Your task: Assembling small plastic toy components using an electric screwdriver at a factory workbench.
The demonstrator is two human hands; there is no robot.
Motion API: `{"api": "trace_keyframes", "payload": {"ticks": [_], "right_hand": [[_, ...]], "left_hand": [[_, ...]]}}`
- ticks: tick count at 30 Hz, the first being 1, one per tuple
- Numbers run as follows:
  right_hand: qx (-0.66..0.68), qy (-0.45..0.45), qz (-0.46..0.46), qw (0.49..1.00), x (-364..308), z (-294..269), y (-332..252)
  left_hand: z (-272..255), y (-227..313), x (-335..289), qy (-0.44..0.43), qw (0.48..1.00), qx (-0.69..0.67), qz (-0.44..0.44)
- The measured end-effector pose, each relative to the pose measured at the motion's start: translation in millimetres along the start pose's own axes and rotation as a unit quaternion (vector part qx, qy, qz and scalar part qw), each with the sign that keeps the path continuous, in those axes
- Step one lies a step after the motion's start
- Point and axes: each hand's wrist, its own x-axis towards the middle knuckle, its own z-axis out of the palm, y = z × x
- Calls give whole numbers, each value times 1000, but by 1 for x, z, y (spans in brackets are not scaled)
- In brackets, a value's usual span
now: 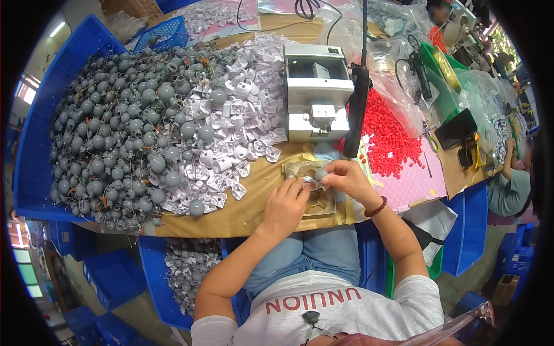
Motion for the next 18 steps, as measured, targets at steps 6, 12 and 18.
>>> {"api": "trace_keyframes", "payload": {"ticks": [6, 12, 18], "right_hand": [[-326, 100, -192, 920, 7, 21, 9], [-362, 133, -164, 908, 1, 31, 5], [-273, 137, -229, 924, 4, 21, -6]], "left_hand": [[1, -5, 0, 12, 1000, -12, 16], [-9, 7, 23, 35, 995, -64, -73], [0, 6, 29, 9, 996, -48, -81]]}}
